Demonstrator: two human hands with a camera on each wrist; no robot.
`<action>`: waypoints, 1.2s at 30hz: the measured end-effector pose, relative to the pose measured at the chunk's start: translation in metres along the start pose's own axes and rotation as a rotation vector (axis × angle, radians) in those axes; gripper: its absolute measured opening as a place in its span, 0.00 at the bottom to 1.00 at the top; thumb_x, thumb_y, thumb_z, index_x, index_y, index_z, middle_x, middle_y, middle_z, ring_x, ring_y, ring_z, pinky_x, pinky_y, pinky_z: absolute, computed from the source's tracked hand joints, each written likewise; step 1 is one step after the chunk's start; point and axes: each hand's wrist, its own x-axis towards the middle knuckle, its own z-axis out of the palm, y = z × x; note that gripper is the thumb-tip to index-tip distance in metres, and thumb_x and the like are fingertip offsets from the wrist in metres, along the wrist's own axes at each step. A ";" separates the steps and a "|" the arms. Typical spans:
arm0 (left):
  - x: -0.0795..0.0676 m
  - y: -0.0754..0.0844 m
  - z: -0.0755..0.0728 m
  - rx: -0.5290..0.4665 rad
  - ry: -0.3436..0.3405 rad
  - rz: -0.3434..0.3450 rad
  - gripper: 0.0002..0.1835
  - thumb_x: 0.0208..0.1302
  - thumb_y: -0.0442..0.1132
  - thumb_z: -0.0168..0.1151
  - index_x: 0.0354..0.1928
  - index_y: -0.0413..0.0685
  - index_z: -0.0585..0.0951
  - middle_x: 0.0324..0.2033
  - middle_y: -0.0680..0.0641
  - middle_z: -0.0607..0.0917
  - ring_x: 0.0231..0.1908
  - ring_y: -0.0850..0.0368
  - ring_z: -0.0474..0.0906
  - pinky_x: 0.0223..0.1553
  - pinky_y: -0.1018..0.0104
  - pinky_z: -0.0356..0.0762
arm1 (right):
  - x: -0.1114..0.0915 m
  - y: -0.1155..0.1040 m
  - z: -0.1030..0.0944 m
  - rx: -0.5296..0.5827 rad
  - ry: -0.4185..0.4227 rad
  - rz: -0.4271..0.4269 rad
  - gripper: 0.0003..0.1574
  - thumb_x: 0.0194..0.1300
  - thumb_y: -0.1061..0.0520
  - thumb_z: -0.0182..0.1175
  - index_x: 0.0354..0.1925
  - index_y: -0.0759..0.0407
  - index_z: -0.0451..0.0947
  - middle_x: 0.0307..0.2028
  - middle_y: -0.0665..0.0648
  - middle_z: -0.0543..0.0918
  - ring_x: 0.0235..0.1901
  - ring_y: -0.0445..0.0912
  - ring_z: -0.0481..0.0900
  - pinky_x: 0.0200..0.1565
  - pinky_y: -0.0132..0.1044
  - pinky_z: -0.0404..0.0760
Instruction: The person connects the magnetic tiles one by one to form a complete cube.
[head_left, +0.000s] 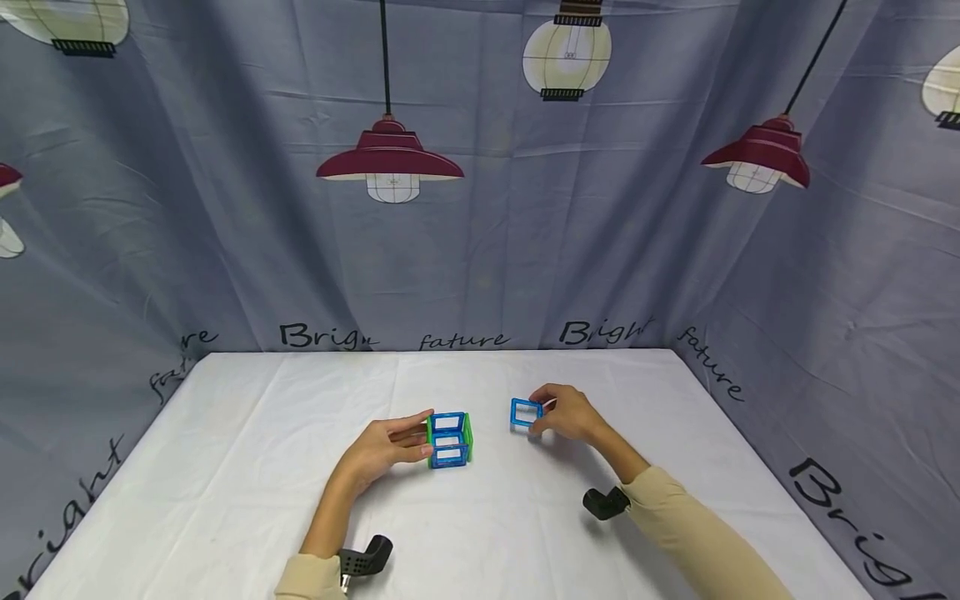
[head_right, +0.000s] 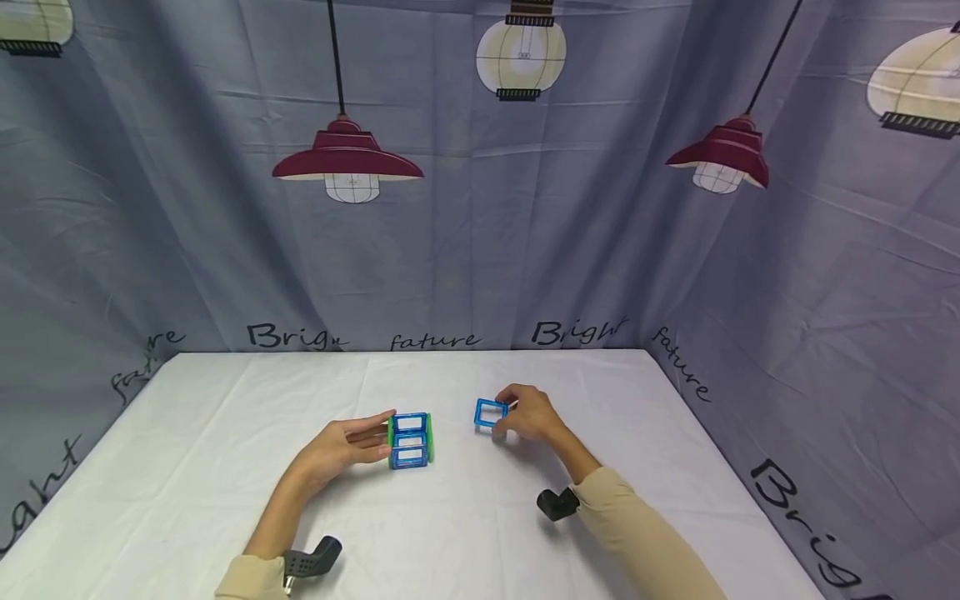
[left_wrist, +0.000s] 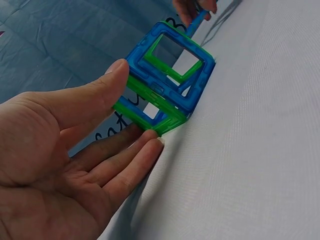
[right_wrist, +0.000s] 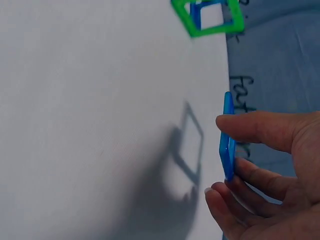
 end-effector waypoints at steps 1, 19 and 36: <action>0.000 0.000 0.000 0.003 0.001 0.000 0.35 0.59 0.39 0.76 0.69 0.52 0.76 0.66 0.38 0.78 0.64 0.42 0.77 0.66 0.48 0.74 | 0.000 -0.005 0.001 0.006 0.002 -0.004 0.32 0.46 0.58 0.79 0.52 0.59 0.83 0.45 0.57 0.85 0.47 0.51 0.80 0.51 0.47 0.80; 0.000 0.003 0.000 -0.002 0.005 -0.022 0.35 0.59 0.40 0.76 0.69 0.52 0.77 0.65 0.38 0.79 0.64 0.41 0.77 0.66 0.46 0.73 | -0.011 -0.090 0.027 0.009 -0.116 -0.193 0.30 0.48 0.56 0.79 0.51 0.58 0.83 0.48 0.59 0.85 0.48 0.52 0.79 0.49 0.43 0.81; 0.001 0.001 -0.001 -0.025 -0.012 -0.010 0.35 0.59 0.40 0.75 0.70 0.49 0.75 0.65 0.36 0.78 0.64 0.40 0.77 0.64 0.50 0.76 | -0.009 -0.101 0.045 -0.010 -0.203 -0.307 0.31 0.49 0.56 0.79 0.52 0.61 0.82 0.48 0.59 0.85 0.52 0.59 0.80 0.49 0.46 0.82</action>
